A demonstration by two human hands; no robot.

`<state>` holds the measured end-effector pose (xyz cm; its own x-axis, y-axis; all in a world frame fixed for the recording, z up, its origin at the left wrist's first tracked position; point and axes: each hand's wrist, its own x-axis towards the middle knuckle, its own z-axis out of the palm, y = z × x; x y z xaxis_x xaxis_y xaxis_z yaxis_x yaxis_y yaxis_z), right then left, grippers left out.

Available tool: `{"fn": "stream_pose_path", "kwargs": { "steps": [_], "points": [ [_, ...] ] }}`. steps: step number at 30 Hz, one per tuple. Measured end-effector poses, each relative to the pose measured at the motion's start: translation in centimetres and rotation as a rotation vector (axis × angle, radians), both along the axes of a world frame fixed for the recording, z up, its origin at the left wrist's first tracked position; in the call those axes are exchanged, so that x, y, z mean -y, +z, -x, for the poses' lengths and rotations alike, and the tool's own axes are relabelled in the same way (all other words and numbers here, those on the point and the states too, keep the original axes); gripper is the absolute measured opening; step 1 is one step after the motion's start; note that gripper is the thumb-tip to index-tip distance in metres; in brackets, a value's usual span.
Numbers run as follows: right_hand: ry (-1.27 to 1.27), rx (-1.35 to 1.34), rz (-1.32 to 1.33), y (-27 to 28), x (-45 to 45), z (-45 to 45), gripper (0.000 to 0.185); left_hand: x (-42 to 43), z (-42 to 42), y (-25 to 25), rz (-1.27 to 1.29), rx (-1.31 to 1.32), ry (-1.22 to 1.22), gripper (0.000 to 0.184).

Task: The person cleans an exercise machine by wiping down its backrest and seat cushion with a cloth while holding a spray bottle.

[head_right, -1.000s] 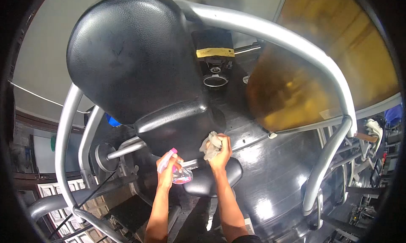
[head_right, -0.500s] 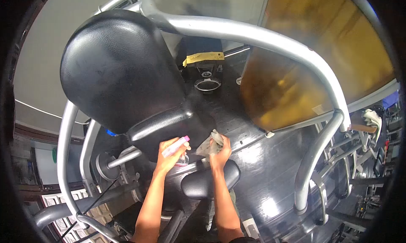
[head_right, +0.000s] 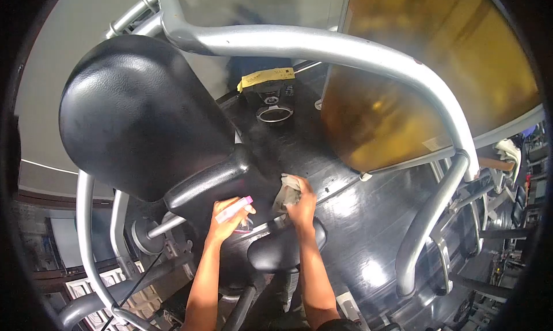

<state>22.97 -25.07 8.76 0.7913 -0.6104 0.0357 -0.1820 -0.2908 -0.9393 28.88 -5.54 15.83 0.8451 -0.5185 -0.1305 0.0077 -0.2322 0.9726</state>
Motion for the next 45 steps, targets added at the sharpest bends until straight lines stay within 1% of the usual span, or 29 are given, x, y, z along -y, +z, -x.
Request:
{"fn": "stream_pose_path", "kwargs": {
  "steps": [2,4,5,6,8,9,10,13,17,18,21,24,26,28,29,30,32,33,34,36,37,38,40,41,42,44,45],
  "points": [
    [0.041,0.034,0.006,1.8,0.8,-1.1,0.041,-0.3,-0.2,0.3,-0.005,-0.055,-0.025,0.01],
    [0.214,0.161,0.075,3.4,1.3,-2.4,0.042,-0.5,-0.4,0.3,-0.014,-0.109,-0.05,0.01],
    [0.242,0.179,0.155,3.5,1.4,-2.9,0.042,-0.7,-0.5,0.2,-0.017,-0.118,-0.067,0.011],
    [0.237,0.179,0.149,3.9,1.5,-3.0,0.042,-0.7,-0.6,0.2,-0.02,-0.126,-0.085,0.011],
    [0.324,0.182,0.19,5.2,1.5,-3.2,0.043,-0.9,-0.8,0.5,0.005,-0.145,-0.103,0.012],
    [0.33,0.231,0.154,4.6,1.8,-2.9,0.042,-1.0,-0.9,0.7,0.036,-0.162,-0.118,0.013],
    [0.326,0.232,0.15,4.1,2.1,-2.6,0.042,-1.0,-1.0,0.6,0.031,-0.162,-0.121,0.013],
    [0.273,0.058,0.222,3.0,3.1,-2.2,0.032,-1.2,-0.9,0.2,0.088,-0.203,-0.119,0.014],
    [0.356,0.016,0.189,2.8,4.1,-4.2,0.036,-1.1,-0.8,0.4,0.089,-0.191,-0.099,0.013],
    [0.357,0.016,0.186,3.5,4.1,-4.9,0.036,-1.0,-0.7,0.3,0.098,-0.198,-0.083,0.013],
    [0.486,0.086,0.241,5.0,3.8,-6.4,0.04,-0.9,-0.7,0.5,0.089,-0.21,-0.064,0.013],
    [0.517,0.134,0.205,5.3,3.6,-6.6,0.041,-0.8,-0.5,0.5,0.054,-0.178,-0.047,0.012],
    [0.502,0.159,0.18,4.1,3.9,-6.0,0.04,-0.7,-0.4,0.4,0.062,-0.192,-0.033,0.012],
    [0.423,0.133,0.165,3.1,4.2,-5.1,0.039,-0.6,-0.4,0.3,0.069,-0.205,-0.013,0.012],
    [0.386,0.069,0.132,2.8,4.2,-4.5,0.039,-0.6,-0.4,0.1,0.059,-0.173,-0.013,0.012],
    [0.392,0.071,0.128,1.9,4.2,-3.9,0.039,-0.6,-0.3,0.0,0.05,-0.141,-0.012,0.013],
    [0.297,0.033,0.021,0.2,4.3,-3.1,0.039,-0.5,-0.3,0.0,0.053,-0.128,0.002,0.013],
    [0.246,0.044,0.021,0.5,3.9,-3.2,0.039,-0.4,-0.2,0.0,0.058,-0.116,0.012,0.014],
    [0.253,0.041,0.019,1.5,3.7,-3.5,0.039,-0.3,-0.2,0.1,0.057,-0.119,0.019,0.014],
    [0.304,0.075,0.018,3.3,3.7,-4.3,0.036,-0.1,-0.2,0.6,0.039,-0.178,0.036,0.015],
    [0.356,0.144,-0.015,3.6,3.5,-4.8,0.038,-0.2,-0.2,0.3,0.015,-0.194,0.051,0.016],
    [0.362,0.143,-0.019,4.2,3.0,-5.0,0.038,-0.2,-0.1,0.2,0.012,-0.195,0.057,0.016],
    [0.395,0.134,0.14,6.3,2.1,-5.2,0.043,-0.1,-0.1,0.2,0.039,-0.153,0.059,0.017],
    [0.364,0.131,0.103,5.3,1.8,-4.9,0.047,0.0,-0.1,0.2,0.052,-0.156,0.071,0.017],
    [0.371,0.13,0.1,4.3,1.7,-4.6,0.047,0.1,0.0,0.3,0.051,-0.158,0.078,0.017],
    [0.264,0.174,0.013,2.7,2.0,-3.7,0.047,0.2,0.0,0.4,0.047,-0.136,0.086,0.017],
    [0.222,0.146,-0.017,2.4,2.1,-3.1,0.043,0.3,0.0,0.3,0.046,-0.112,0.092,0.017]
  ]
}}
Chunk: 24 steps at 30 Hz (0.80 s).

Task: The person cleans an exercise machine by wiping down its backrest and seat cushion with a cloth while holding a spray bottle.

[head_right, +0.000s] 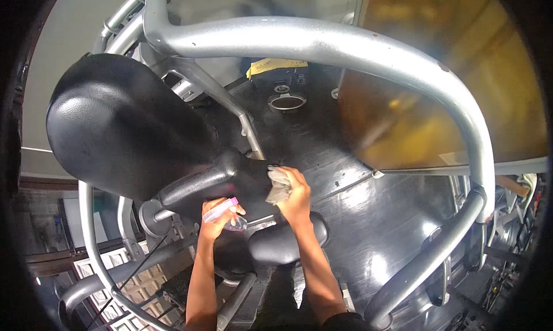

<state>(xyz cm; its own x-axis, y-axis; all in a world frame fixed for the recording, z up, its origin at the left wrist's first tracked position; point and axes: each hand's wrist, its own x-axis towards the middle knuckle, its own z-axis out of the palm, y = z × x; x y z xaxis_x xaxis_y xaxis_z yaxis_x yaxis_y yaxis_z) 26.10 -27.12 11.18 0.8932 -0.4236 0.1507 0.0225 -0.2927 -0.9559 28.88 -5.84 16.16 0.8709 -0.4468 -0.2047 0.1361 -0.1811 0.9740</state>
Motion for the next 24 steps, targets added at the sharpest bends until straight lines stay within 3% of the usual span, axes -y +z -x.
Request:
{"fn": "stream_pose_path", "kwargs": {
  "steps": [3,7,9,11,17,19,20,22,24],
  "points": [
    [-0.12,-0.181,-0.165,-2.9,0.2,1.5,0.038,-0.1,0.2,-0.5,-0.015,-0.009,0.028,0.017],
    [-0.087,-0.224,-0.056,-1.1,0.4,0.8,0.034,0.2,0.3,-0.3,-0.033,-0.028,0.064,0.016],
    [-0.062,-0.175,-0.142,0.2,0.2,-0.2,0.033,0.4,0.4,-0.3,-0.032,-0.006,0.071,0.017],
    [0.067,0.061,-0.082,1.0,-0.2,-0.9,0.037,0.6,0.6,-0.2,-0.038,-0.029,0.106,0.018],
    [0.004,-0.011,0.005,-2.2,0.3,1.1,0.048,1.0,0.7,0.0,-0.014,-0.012,0.144,0.017],
    [-0.082,-0.093,-0.008,-4.5,0.7,1.9,0.03,1.1,0.6,0.0,-0.034,0.009,0.145,0.017],
    [-0.076,-0.086,-0.004,-5.7,0.5,2.1,0.03,1.1,0.5,-0.1,-0.03,0.016,0.151,0.017],
    [-0.196,-0.237,-0.269,-7.8,0.2,2.4,0.023,1.0,0.7,-0.6,-0.005,0.027,0.152,0.017],
    [-0.208,-0.273,-0.293,-8.2,0.4,1.7,0.021,1.0,0.7,-0.7,-0.013,0.032,0.164,0.017]
  ]
}}
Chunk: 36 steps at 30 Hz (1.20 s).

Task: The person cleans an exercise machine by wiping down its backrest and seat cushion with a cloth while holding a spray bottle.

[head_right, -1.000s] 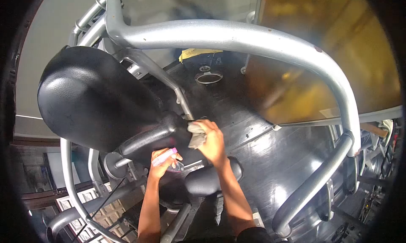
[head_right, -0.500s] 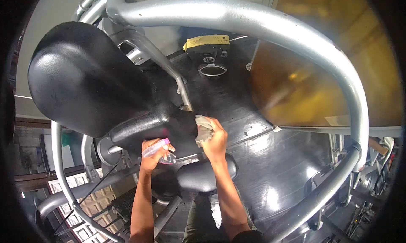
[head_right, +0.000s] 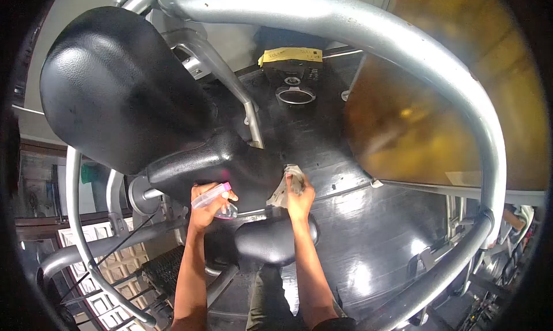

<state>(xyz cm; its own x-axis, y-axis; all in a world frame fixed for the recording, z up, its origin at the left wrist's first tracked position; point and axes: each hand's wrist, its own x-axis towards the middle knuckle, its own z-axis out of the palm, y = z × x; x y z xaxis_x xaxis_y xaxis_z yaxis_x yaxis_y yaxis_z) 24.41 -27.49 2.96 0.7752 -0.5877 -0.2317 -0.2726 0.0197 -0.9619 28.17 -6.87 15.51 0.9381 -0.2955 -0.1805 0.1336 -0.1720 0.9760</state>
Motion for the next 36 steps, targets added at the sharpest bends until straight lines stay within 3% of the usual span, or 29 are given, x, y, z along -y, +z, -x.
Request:
{"fn": "stream_pose_path", "kwargs": {
  "steps": [1,2,5,6,11,13,15,19,21,26,32,35,36],
  "points": [
    [-0.016,-0.037,-0.028,0.5,0.0,-0.5,0.021,0.0,0.1,0.0,-0.01,0.002,0.005,0.017],
    [-0.042,0.014,-0.218,1.2,0.3,-0.6,0.025,-0.1,0.1,-0.1,-0.01,0.002,0.01,0.017],
    [0.074,-0.126,-0.128,4.1,1.4,-1.5,0.026,-0.1,0.1,-0.5,-0.021,0.026,-0.001,0.016],
    [0.063,-0.033,-0.154,4.1,1.2,-1.7,0.025,0.1,0.2,-0.3,-0.005,0.021,0.012,0.015],
    [0.092,-0.058,-0.216,3.3,1.1,0.0,0.018,1.4,1.7,0.0,-0.094,0.059,0.097,0.017],
    [-0.058,0.024,-0.336,2.7,0.4,1.1,0.018,2.9,3.0,0.6,-0.388,0.276,0.15,0.022],
    [-0.071,0.023,-0.363,2.0,0.0,2.1,0.023,4.0,4.5,-0.2,-0.497,0.321,0.224,0.029],
    [-0.243,0.006,-0.421,1.9,-1.0,4.5,0.025,5.1,7.2,-3.3,-0.531,0.223,0.318,0.032],
    [-0.265,-0.013,-0.527,1.4,-1.2,5.3,0.038,5.5,7.8,-4.5,-0.539,0.189,0.389,0.028],
    [-0.299,-0.039,-0.502,0.8,-1.6,6.3,0.036,6.5,8.3,-5.4,-0.498,0.129,0.437,0.03],
    [-0.39,0.068,-0.516,3.8,-2.6,4.8,0.035,6.5,8.3,-5.7,-0.49,0.15,0.43,0.033],
    [-0.304,0.203,-0.343,4.9,-3.4,3.9,0.034,5.6,9.0,-6.5,-0.391,0.045,0.412,0.02],
    [-0.206,0.279,-0.12,4.6,-3.8,3.6,0.033,5.6,9.0,-5.8,-0.276,-0.029,0.457,0.017]
  ]
}}
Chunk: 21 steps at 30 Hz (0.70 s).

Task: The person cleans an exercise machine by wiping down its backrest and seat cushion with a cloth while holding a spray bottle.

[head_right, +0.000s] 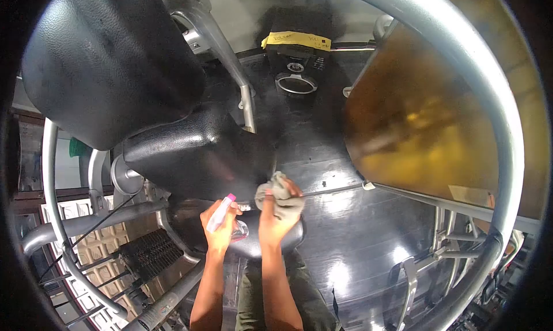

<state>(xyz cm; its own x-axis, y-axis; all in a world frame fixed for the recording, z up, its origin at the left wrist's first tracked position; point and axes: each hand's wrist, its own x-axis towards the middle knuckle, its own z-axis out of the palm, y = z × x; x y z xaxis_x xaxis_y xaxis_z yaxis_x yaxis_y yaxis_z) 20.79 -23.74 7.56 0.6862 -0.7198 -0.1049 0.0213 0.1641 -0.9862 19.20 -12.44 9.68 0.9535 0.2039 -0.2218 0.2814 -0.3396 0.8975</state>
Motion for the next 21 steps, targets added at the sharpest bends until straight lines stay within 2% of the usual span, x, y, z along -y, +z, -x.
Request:
{"fn": "stream_pose_path", "kwargs": {
  "steps": [1,2,3,5,9,12,13,15,17,19,20,21],
  "points": [
    [0.063,0.054,0.24,-0.1,-0.4,-0.2,0.033,0.0,0.0,0.6,0.126,-0.04,0.053,0.016],
    [0.127,0.08,0.235,-0.1,-1.0,-0.3,0.035,-0.2,0.1,0.8,0.134,-0.071,0.066,0.018],
    [0.102,0.088,0.01,-0.7,-2.6,-0.4,0.035,-0.4,0.3,0.9,0.133,-0.073,0.064,0.018],
    [0.112,0.019,0.387,-1.7,-3.2,0.1,0.035,-0.5,0.6,1.1,0.244,-0.015,0.07,0.02],
    [0.075,-0.012,0.349,-5.5,-3.7,1.8,0.034,-0.8,1.0,0.9,0.212,-0.044,0.062,0.021],
    [0.042,-0.07,0.006,-7.0,-3.6,2.2,0.028,-0.6,1.3,0.3,0.2,-0.056,0.032,0.022],
    [0.04,-0.07,0.005,-7.3,-3.5,2.2,0.028,-0.7,1.3,0.7,0.199,-0.056,0.031,0.022],
    [-0.039,-0.187,-0.279,-7.3,-2.8,1.6,0.029,-0.6,1.1,1.4,0.245,-0.122,0.061,0.011],
    [-0.106,-0.192,-0.262,-5.7,-1.8,0.1,0.032,-0.7,1.1,1.2,0.259,-0.126,0.063,0.01],
    [0.022,-0.057,-0.119,-3.4,-0.1,-1.3,0.025,-0.9,1.2,0.8,0.275,-0.133,0.064,0.009],
    [0.085,-0.063,0.096,-2.2,0.6,-2.0,0.024,-1.0,1.2,0.6,0.256,-0.135,0.053,0.008],
    [0.083,-0.066,0.099,-1.6,1.0,-2.2,0.024,-0.9,1.3,0.5,0.238,-0.137,0.041,0.007]
  ]
}}
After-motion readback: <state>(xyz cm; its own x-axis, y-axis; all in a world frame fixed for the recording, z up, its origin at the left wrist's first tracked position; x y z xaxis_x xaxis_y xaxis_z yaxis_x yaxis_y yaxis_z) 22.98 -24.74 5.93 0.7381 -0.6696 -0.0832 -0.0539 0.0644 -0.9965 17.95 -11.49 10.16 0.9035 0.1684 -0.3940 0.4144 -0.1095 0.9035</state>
